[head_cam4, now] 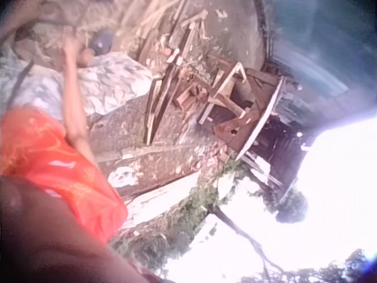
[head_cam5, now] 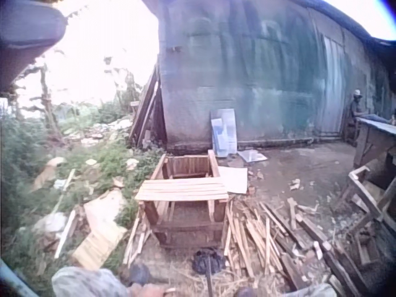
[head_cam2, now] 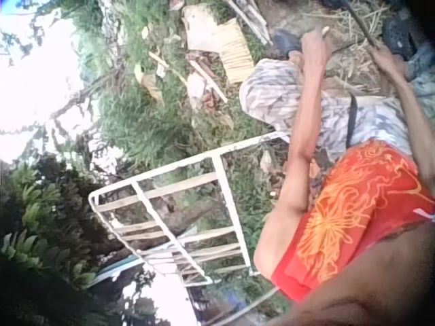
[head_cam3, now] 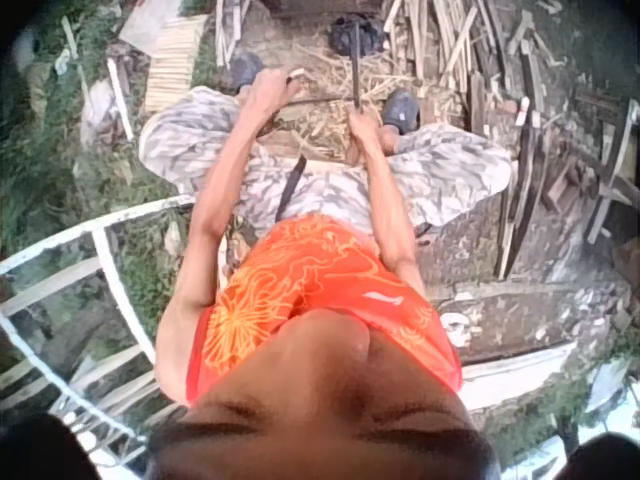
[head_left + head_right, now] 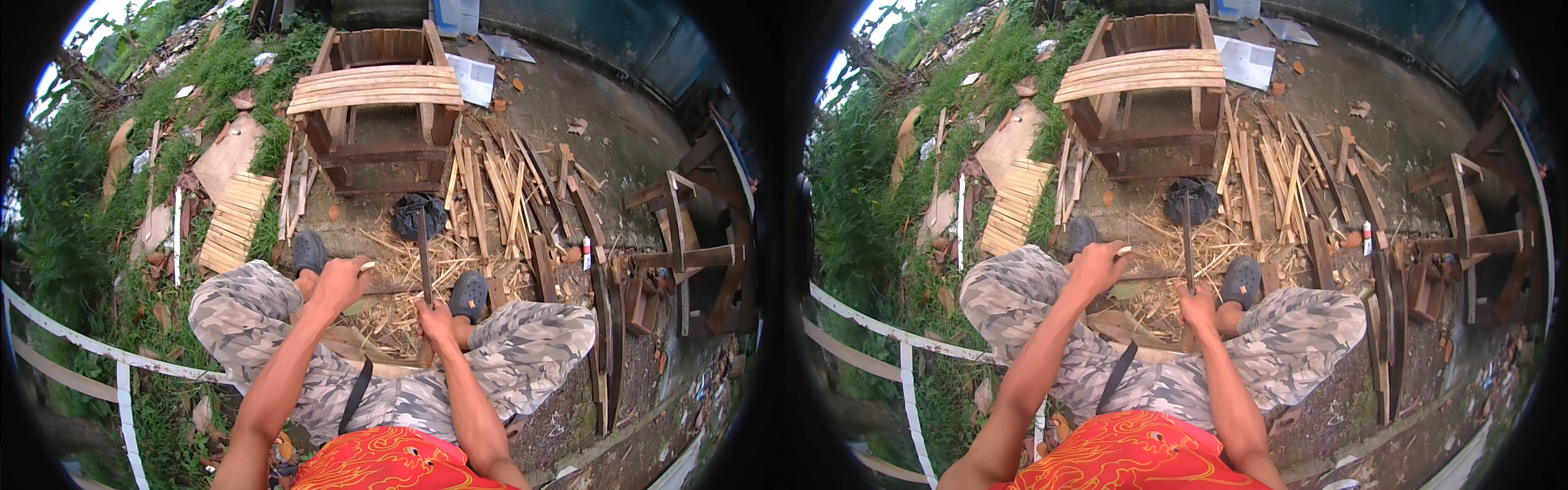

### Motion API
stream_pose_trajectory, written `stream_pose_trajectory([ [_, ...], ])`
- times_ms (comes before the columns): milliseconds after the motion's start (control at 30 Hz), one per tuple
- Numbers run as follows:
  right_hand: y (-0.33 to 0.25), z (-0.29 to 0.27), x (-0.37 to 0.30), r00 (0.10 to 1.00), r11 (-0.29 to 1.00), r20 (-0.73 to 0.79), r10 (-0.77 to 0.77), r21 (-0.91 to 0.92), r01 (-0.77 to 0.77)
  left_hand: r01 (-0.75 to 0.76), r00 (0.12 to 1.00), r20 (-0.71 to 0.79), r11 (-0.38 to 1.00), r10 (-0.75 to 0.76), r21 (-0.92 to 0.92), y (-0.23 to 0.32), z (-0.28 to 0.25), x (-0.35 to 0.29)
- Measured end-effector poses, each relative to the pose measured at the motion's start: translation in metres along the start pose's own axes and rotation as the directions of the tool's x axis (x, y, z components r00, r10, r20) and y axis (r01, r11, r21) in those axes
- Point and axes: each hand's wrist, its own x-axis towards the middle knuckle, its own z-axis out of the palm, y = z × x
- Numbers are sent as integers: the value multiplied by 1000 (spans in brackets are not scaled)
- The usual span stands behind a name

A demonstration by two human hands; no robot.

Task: The person sits on the ground and uses a curved blade to shave thin strips from a wooden stick, repeatedly peeling the wood and placing the shavings on the ground. The person occasionally lifts the stick to inspect it before continuing to shave.

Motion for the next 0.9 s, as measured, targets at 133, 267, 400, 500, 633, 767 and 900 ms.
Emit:
stream_pose_trajectory([
  [133, 6, -2, -8, 1000, 995, -5, -1, -96, 0, 15, 996, -82, 997, -22, -81, 7, -4, -33],
  [267, 5, -1, -6, 998, 960, -8, -63, -272, 58, 117, 992, -27, 984, -122, -137, 3, 4, -55],
  [400, 6, 8, -5, 987, 874, -41, -154, -471, 117, 106, 990, -74, 977, -121, -183, -3, 14, -63],
  [500, 7, 18, -8, 988, 894, 28, -152, -423, 149, 82, 986, -124, 976, -109, -203, -6, 18, -64],
  [633, 0, 26, -16, 981, 895, 79, -177, -402, 194, 115, 989, -69, 975, -130, -188, -9, 17, -62],
  [767, -14, 31, -28, 977, 881, 112, -180, -424, 211, 85, 995, -48, 992, -90, -95, -6, 12, -60],
  [900, -25, 39, -45, 944, 860, 187, -271, -393, 325, 86, 995, -45, 995, -84, 46, 3, 6, -63],
])
